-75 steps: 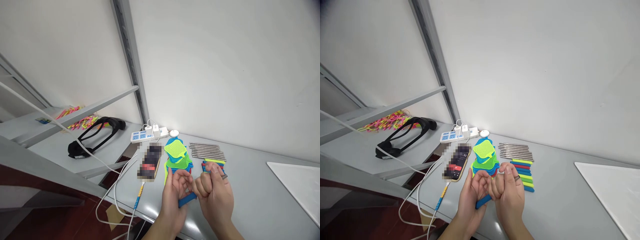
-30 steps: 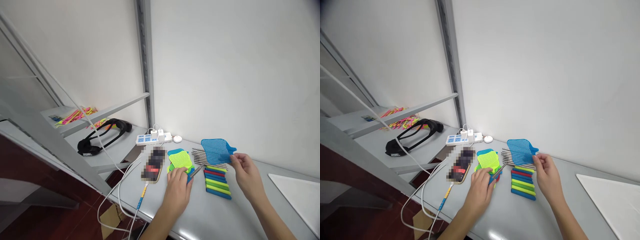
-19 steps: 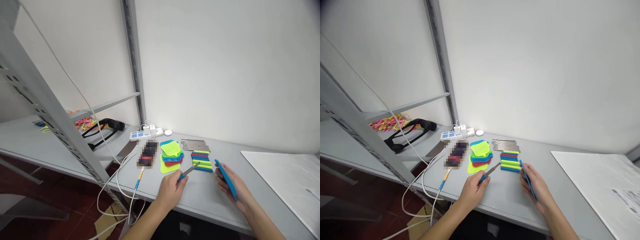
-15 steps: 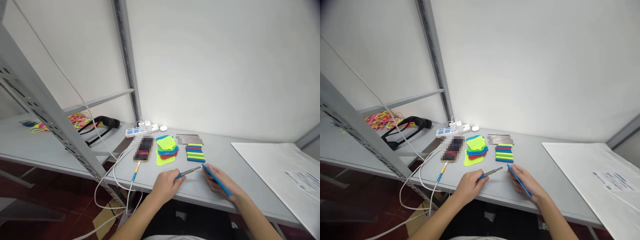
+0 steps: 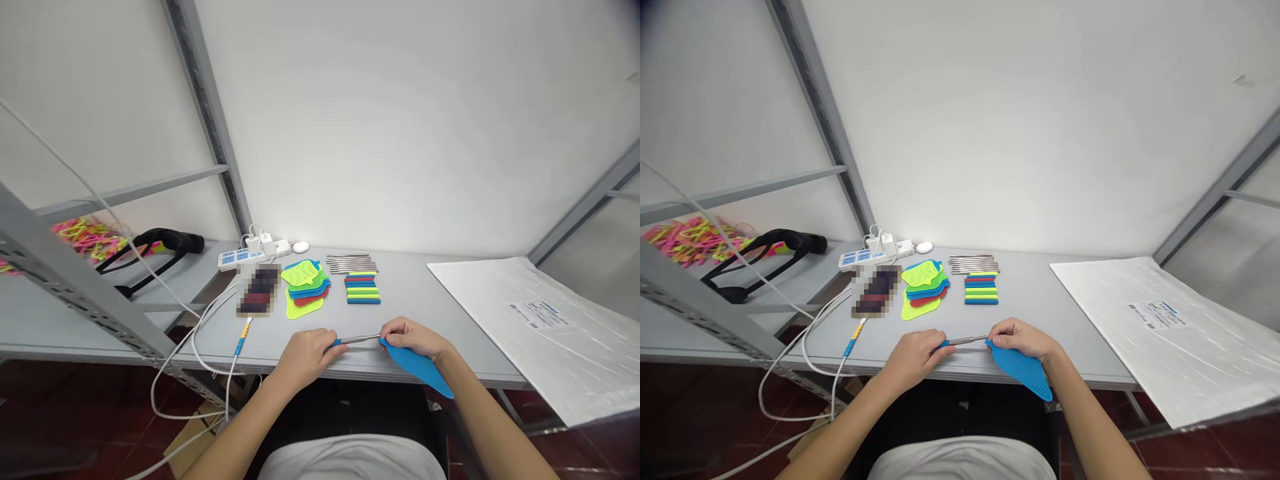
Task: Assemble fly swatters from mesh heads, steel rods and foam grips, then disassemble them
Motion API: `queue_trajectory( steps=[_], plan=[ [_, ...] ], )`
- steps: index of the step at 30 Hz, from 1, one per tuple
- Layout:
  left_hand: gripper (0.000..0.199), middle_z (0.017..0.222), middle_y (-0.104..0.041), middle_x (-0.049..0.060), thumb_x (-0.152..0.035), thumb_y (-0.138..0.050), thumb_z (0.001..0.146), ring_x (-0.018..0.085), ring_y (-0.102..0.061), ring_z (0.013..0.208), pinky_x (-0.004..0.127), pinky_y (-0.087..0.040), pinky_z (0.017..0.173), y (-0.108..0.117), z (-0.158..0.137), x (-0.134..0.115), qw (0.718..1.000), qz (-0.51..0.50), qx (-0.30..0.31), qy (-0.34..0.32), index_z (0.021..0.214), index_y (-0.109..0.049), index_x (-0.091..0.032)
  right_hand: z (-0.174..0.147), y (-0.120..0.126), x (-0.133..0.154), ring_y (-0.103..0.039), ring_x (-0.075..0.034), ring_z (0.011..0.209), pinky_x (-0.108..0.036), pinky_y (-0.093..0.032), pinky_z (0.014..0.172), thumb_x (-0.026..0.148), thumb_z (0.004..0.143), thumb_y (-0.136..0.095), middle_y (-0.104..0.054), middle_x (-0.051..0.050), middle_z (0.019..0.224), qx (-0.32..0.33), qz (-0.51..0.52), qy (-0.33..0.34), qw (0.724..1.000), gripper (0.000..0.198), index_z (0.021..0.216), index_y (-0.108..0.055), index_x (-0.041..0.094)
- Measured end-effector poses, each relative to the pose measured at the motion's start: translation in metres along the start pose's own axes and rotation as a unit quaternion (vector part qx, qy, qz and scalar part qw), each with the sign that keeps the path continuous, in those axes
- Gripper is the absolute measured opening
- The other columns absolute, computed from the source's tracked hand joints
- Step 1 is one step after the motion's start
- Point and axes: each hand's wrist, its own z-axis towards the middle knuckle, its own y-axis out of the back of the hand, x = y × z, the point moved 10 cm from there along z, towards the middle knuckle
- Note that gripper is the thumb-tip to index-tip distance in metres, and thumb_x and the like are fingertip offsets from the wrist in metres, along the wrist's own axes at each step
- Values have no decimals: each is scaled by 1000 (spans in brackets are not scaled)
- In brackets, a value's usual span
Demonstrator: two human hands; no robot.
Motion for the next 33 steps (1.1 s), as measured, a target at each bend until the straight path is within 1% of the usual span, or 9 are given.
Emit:
queue_trajectory(
  steps=[3,7,11,17,20,24,29,33],
  plan=[
    [43,71,-60,-1,-52,-36,99,15,-57,66,27,-29,57,-1,2,0,1000,1,10,-5,76,-55,-21,5,-2,2,-60,-16,76,-29,-44,76,47,73,-76,-70,-4,79,40,-14,-9,999,34,83,-73,14],
    [39,73,-59,-2,-48,-37,100,14,-56,65,26,-31,58,0,6,-2,1000,-7,25,-12,77,-56,-21,16,-2,3,-61,-15,71,-29,-44,73,45,75,-75,-71,-4,78,105,-23,-41,993,33,84,-74,13],
    [39,72,-59,-2,-47,-38,100,13,-56,63,26,-32,57,-1,12,3,999,-13,44,-6,75,-54,-21,28,8,4,-61,-14,71,-28,-45,73,46,75,-75,-71,-4,76,144,-16,-62,988,34,85,-74,13],
    [38,73,-62,-1,-48,-38,99,15,-60,64,27,-32,54,-11,23,16,997,27,65,-5,77,-54,-21,39,20,3,-59,-12,67,-26,-44,70,47,74,-75,-69,-2,72,176,-21,-87,980,36,84,-73,12],
    [39,70,-61,-1,-48,-37,100,16,-59,60,27,-31,52,-11,26,18,998,49,46,-8,76,-54,-21,42,21,0,-58,-12,66,-25,-44,68,48,72,-77,-67,-1,70,196,-25,-105,975,39,84,-72,12],
    [42,67,-60,0,-48,-35,100,16,-57,55,28,-30,49,-8,25,12,998,56,23,-33,73,-53,-21,44,20,-5,-55,-11,66,-24,-43,67,45,70,-79,-64,0,70,217,-32,-125,967,38,84,-72,11],
    [41,66,-60,0,-49,-39,99,15,-57,54,28,-29,47,-7,25,10,997,70,22,-25,72,-53,-21,46,20,-5,-52,-11,64,-24,-42,63,51,71,-77,-60,1,69,215,-31,-126,968,41,82,-69,12],
    [40,66,-60,0,-49,-41,98,15,-56,52,28,-28,46,-9,25,13,997,77,27,-15,72,-54,-21,45,19,-2,-49,-9,64,-22,-39,62,48,73,-76,-58,2,70,209,-29,-118,970,37,80,-68,13]
  ],
)
